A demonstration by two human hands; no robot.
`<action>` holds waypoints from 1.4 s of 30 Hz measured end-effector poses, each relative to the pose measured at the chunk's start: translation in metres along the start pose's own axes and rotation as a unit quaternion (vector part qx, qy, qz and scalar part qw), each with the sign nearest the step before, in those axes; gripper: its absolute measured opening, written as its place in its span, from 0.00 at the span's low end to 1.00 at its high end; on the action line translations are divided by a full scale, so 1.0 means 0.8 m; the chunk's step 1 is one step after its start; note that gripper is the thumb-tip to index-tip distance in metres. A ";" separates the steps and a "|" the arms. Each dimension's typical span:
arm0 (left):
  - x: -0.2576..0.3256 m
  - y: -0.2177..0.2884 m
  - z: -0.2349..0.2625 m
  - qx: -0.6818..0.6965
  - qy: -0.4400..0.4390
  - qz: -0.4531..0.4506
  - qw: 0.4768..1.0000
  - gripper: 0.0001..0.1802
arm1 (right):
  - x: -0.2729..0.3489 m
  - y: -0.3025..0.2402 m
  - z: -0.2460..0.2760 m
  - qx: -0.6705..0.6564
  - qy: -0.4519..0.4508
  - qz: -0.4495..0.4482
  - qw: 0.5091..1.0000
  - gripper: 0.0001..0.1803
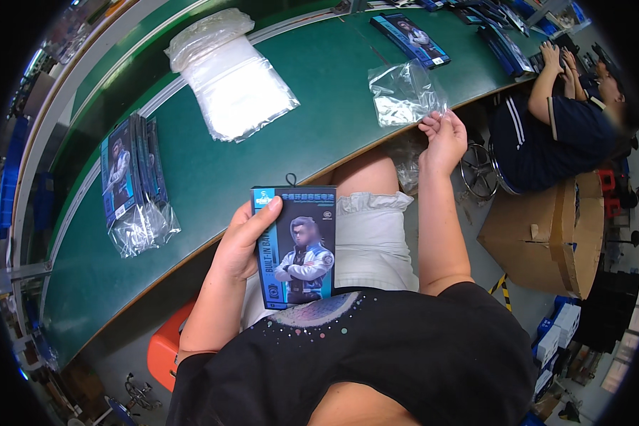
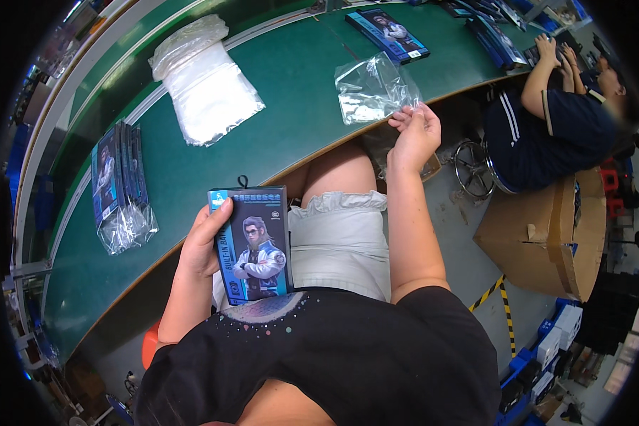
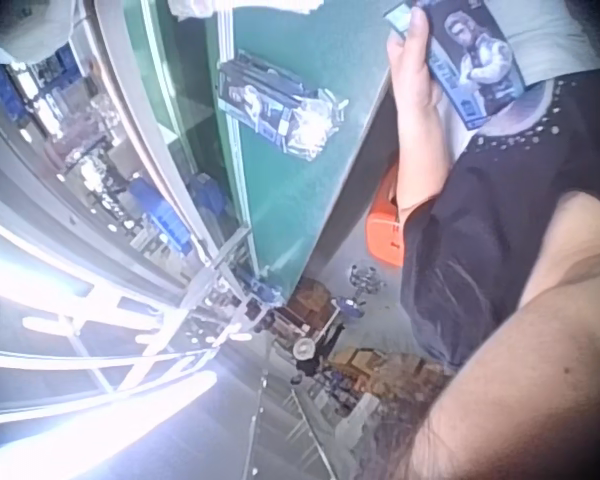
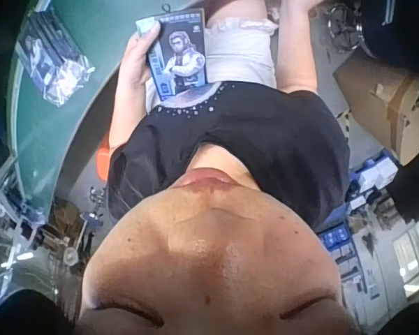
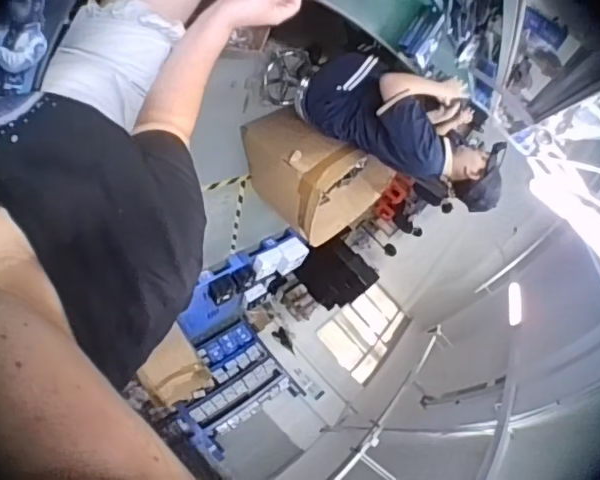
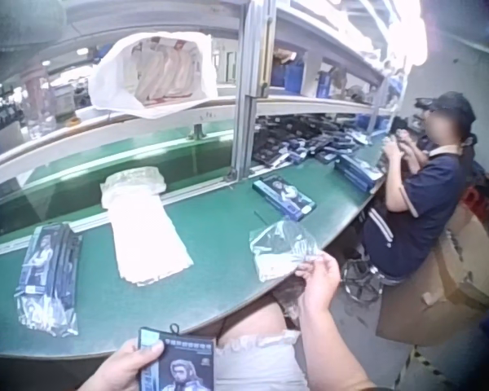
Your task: Placing electronic or retail product boxes into clear plastic bags and stacking them.
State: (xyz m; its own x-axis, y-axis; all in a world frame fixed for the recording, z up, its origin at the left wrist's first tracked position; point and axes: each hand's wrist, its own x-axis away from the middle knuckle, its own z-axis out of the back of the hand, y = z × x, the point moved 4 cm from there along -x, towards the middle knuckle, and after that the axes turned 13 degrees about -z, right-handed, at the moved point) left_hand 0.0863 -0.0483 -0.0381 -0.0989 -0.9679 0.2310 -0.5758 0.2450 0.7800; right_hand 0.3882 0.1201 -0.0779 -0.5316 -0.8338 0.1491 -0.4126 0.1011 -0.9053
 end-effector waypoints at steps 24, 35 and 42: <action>0.002 0.002 0.004 0.006 -0.002 -0.026 1.000 0.20 | -0.088 0.191 0.188 -0.081 0.068 -0.293 0.950 0.24; -0.018 0.034 -0.053 -0.031 0.008 -0.166 0.986 0.23 | 0.128 -0.062 -0.053 0.127 -0.683 -0.254 0.673 0.27; -0.042 0.064 -0.037 -0.325 -0.069 -0.365 0.870 0.26 | 0.154 -0.025 -0.082 -0.047 -0.488 -0.362 0.793 0.15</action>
State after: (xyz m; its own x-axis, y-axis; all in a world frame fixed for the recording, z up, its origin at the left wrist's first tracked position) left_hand 0.0843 -0.0016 0.0111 -0.0213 -0.8658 -0.4999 0.0503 -0.5004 0.8644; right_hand 0.2824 0.0505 -0.0152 0.6770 -0.7095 0.1957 -0.4253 -0.5941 -0.6827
